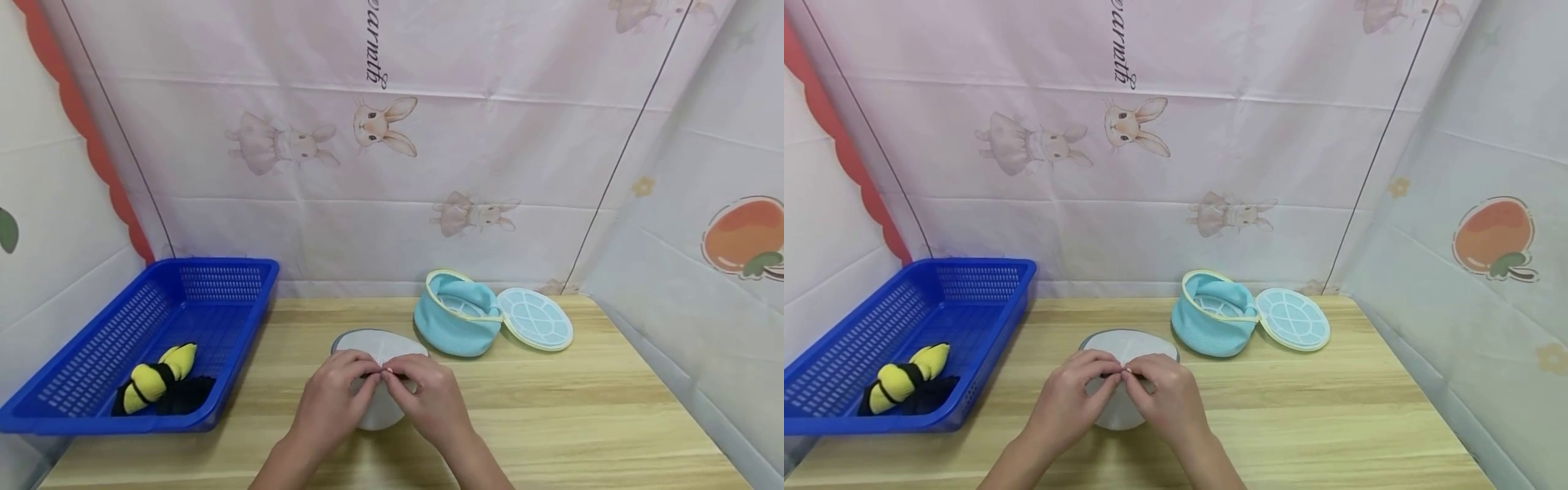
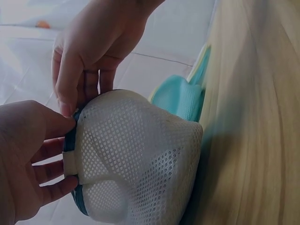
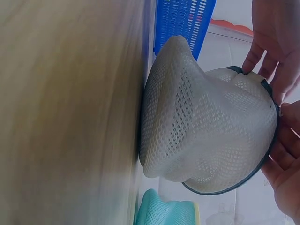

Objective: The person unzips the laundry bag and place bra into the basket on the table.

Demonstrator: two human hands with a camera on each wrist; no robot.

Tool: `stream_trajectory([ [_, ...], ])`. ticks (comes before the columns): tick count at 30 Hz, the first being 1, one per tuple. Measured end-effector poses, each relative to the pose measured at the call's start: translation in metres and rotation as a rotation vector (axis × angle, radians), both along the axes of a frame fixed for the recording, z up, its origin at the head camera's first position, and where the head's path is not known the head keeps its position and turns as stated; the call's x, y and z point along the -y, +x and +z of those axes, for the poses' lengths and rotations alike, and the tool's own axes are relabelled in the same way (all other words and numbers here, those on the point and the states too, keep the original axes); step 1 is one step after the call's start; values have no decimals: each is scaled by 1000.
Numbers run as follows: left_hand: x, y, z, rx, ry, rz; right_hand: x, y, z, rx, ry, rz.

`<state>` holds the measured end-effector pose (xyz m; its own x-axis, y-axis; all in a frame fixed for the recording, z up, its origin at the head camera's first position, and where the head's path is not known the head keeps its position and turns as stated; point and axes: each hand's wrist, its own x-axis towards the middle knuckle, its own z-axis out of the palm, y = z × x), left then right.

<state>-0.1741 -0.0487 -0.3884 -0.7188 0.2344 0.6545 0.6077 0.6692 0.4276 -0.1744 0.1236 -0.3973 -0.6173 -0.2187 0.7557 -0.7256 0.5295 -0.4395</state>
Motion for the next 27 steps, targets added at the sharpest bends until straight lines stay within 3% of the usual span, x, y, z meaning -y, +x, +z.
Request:
stream_trajectory([
  [4, 3, -1, 2, 9, -4, 14, -2, -1, 0, -33, 18, -22],
  [18, 13, -5, 4, 30, 14, 52, -8, -2, 2, 16, -4, -62],
  [22, 12, -5, 3, -19, -17, 36, -7, -2, 2, -5, -5, -46],
  [27, 6, -4, 1, -131, -69, -21, -3, -1, 2, -41, 1, -6],
])
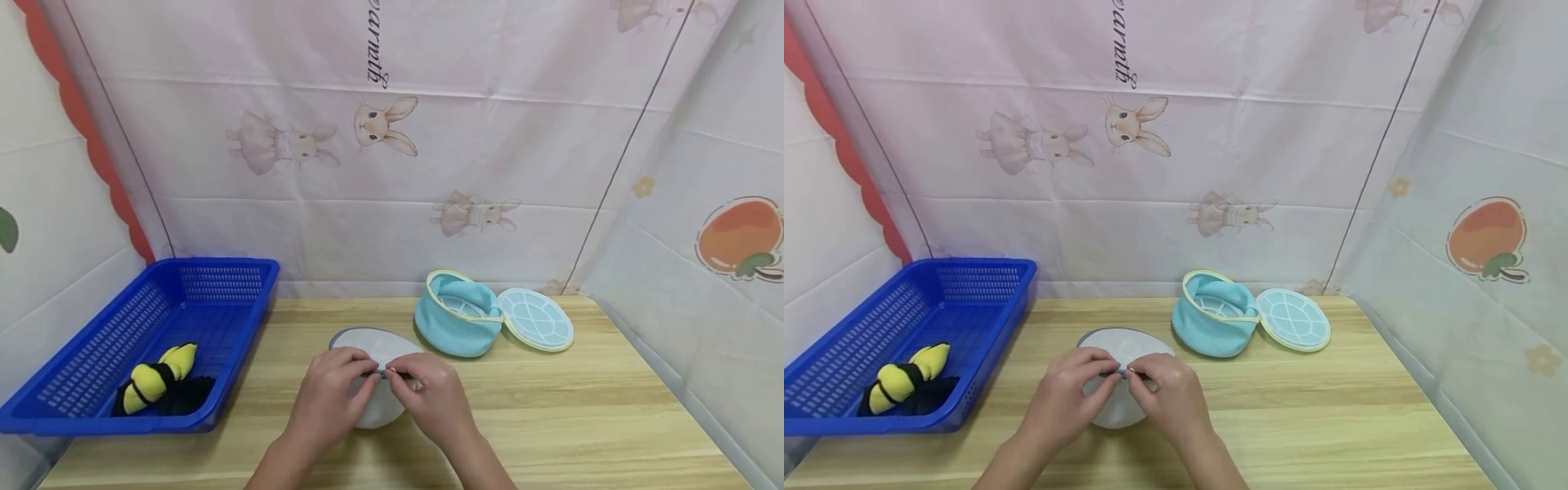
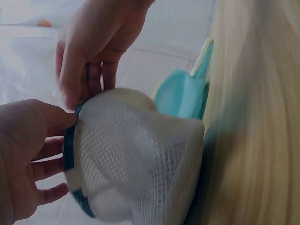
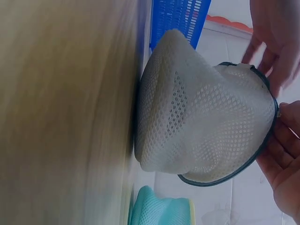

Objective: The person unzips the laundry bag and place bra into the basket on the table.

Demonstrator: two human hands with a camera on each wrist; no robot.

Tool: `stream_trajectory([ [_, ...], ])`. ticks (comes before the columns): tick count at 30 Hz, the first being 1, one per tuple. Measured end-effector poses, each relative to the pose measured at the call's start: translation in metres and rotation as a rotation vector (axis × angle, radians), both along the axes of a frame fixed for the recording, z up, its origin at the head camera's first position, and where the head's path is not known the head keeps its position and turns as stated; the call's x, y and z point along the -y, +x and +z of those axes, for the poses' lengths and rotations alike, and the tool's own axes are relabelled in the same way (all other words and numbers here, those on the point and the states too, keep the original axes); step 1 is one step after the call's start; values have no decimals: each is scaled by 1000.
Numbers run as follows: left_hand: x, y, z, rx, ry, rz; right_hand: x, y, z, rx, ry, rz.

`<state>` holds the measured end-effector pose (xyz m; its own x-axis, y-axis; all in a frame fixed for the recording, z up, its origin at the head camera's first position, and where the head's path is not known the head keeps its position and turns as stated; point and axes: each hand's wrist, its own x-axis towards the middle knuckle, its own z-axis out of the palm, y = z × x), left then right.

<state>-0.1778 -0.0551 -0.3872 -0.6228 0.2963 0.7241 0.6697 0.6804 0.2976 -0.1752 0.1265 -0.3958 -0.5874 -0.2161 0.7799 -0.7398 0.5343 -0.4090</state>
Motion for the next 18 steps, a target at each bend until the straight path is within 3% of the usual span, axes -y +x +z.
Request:
stream_trajectory([
  [2, -3, 1, -1, -24, -13, -29, 2, 1, 1, 1, 3, 1],
  [6, -7, 4, -1, -9, -18, -62, 3, 3, 1, 4, 6, -16],
  [18, -2, 3, 1, 75, -10, -23, 0, 2, 0, 13, -10, -29],
])
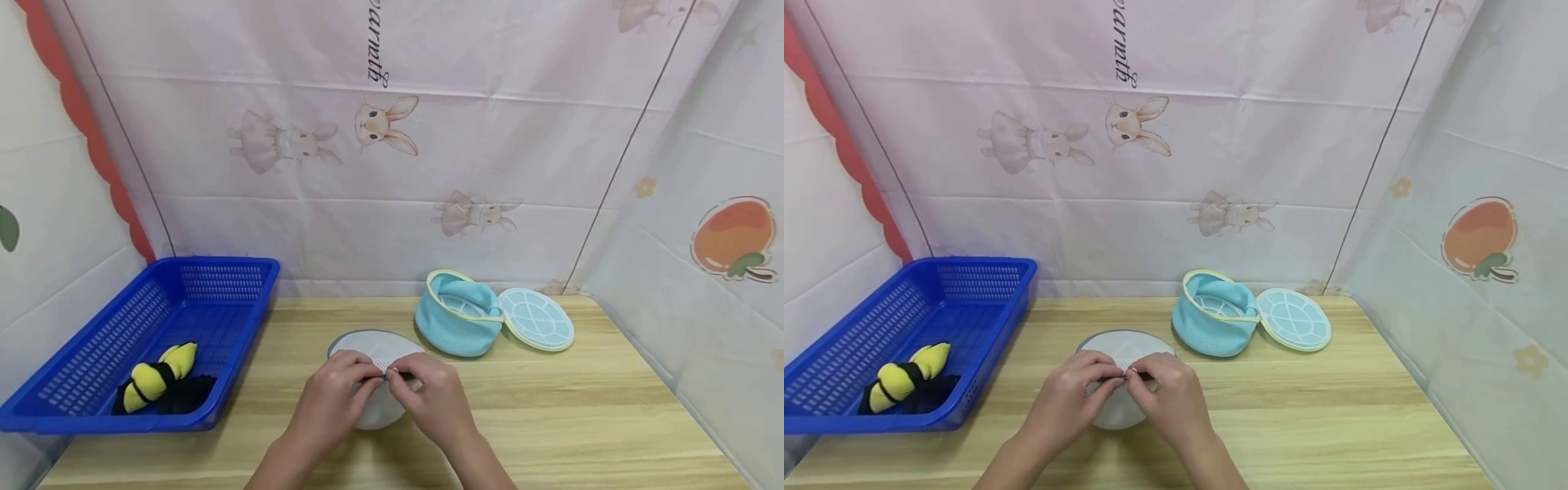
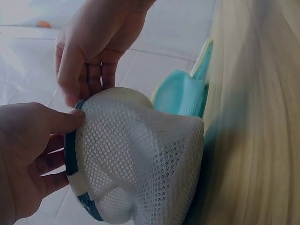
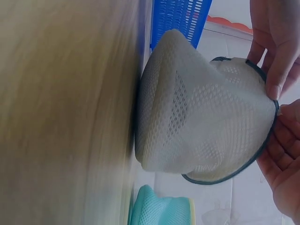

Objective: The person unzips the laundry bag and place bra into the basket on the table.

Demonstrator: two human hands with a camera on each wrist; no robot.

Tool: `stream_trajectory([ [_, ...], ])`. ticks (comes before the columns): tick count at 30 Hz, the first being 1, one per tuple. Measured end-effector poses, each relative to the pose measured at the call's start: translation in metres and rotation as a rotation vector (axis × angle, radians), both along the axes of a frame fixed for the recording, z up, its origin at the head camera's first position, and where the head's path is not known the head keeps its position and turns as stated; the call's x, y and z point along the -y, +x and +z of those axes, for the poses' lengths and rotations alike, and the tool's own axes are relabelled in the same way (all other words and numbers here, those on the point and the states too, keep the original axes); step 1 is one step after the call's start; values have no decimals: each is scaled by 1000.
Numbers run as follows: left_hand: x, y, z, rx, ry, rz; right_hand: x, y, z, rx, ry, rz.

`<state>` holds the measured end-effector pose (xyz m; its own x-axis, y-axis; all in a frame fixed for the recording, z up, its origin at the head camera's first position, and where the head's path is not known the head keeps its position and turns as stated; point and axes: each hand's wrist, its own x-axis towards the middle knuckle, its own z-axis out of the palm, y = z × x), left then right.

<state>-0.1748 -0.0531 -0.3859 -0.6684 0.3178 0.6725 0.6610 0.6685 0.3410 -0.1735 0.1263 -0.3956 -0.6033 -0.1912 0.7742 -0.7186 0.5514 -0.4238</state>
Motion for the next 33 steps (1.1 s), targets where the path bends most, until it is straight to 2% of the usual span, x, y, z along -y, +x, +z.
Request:
stream_trajectory([
  [7, 9, -4, 1, 90, 52, 34, -6, -2, 1, 13, -17, -52],
  [14, 13, -5, 2, 100, 68, 41, -7, -1, 1, 33, -24, -50],
  [22, 9, -3, 1, 143, 22, 77, -6, -2, 2, 16, -18, -46],
  [25, 7, -2, 0, 120, 28, 50, -4, -2, 1, 7, -17, -25],
  [29, 3, -1, -2, 32, 32, -35, -1, -1, 1, 6, -3, 16],
  [33, -1, -1, -4, -39, 24, -66, 1, 0, 1, -1, 5, 32],
])
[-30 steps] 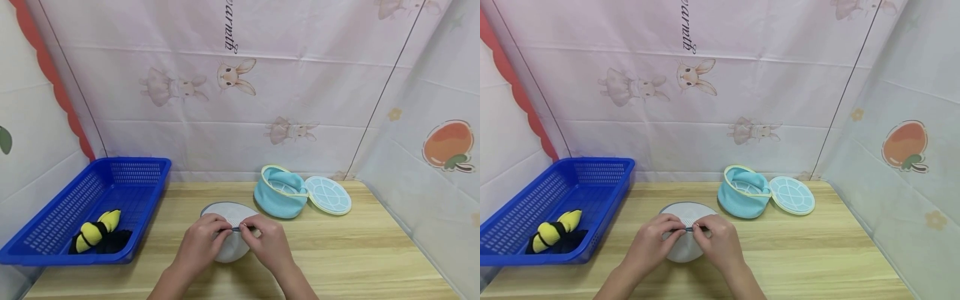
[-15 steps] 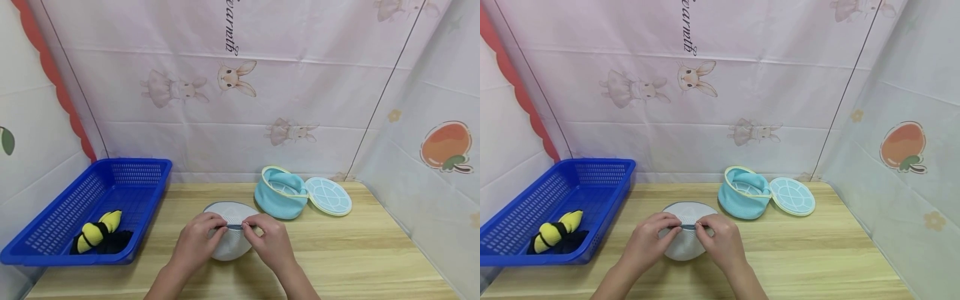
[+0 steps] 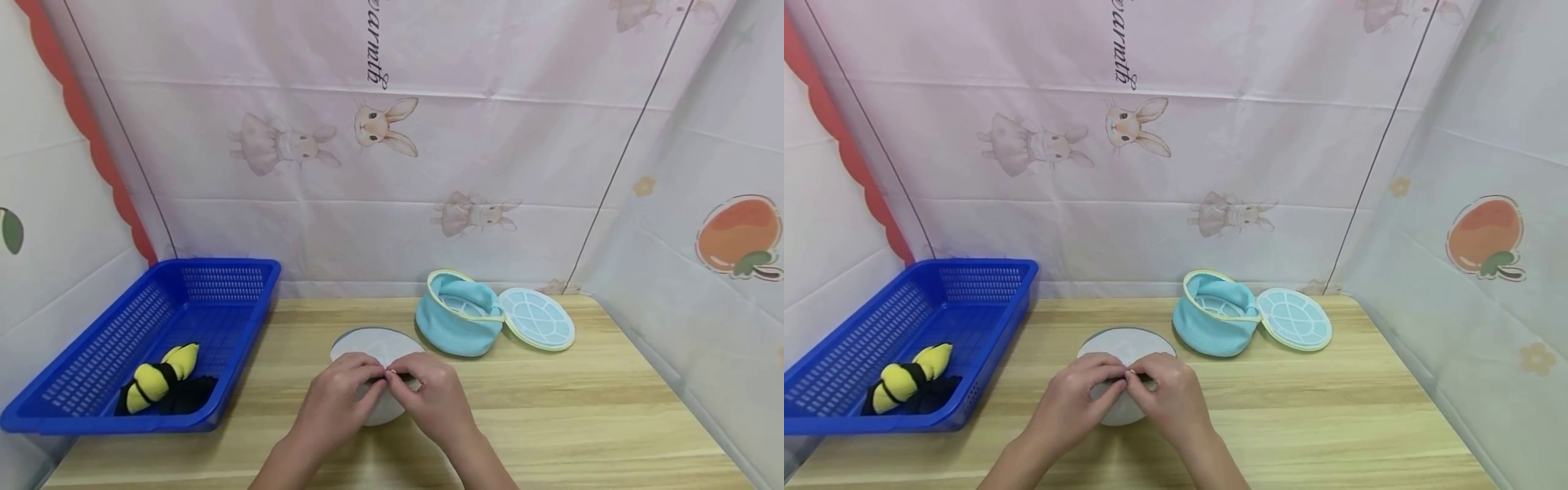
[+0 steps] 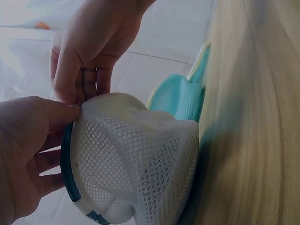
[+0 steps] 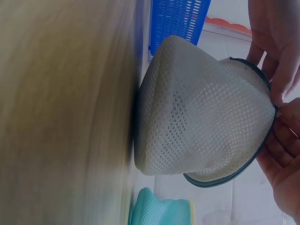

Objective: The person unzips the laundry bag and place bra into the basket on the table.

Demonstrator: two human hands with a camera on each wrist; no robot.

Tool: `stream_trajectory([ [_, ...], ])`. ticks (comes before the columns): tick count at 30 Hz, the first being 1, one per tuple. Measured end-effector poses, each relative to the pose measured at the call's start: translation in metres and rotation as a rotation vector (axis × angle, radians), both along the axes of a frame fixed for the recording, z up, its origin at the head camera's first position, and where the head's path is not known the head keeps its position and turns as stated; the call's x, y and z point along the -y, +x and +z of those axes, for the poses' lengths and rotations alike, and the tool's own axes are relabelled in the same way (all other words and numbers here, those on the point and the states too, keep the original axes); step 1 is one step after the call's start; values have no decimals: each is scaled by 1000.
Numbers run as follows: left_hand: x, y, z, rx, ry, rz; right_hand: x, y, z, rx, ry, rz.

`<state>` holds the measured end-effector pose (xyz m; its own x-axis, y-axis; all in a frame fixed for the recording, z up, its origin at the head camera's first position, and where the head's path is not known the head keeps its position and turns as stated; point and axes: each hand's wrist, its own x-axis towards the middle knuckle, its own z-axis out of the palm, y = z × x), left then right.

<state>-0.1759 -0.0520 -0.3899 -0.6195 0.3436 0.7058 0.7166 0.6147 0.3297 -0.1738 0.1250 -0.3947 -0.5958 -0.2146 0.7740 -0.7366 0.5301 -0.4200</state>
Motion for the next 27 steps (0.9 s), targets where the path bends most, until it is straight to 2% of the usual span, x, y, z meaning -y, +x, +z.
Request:
stream_trajectory([
  [3, -1, 0, 0, -5, -3, -6, 1, 0, 0, -11, -1, -3],
  [12, 3, -1, 2, 44, -2, -16, -2, 0, -1, 16, -12, -12],
  [17, 6, -1, 5, 95, 8, 17, -7, -2, 1, 39, -26, -29],
  [24, 11, -2, 8, 124, 10, 77, -16, -5, 3, 18, -28, -93],
  [27, 13, -2, 9, 136, 12, 96, -17, -5, 3, 49, -33, -95],
])
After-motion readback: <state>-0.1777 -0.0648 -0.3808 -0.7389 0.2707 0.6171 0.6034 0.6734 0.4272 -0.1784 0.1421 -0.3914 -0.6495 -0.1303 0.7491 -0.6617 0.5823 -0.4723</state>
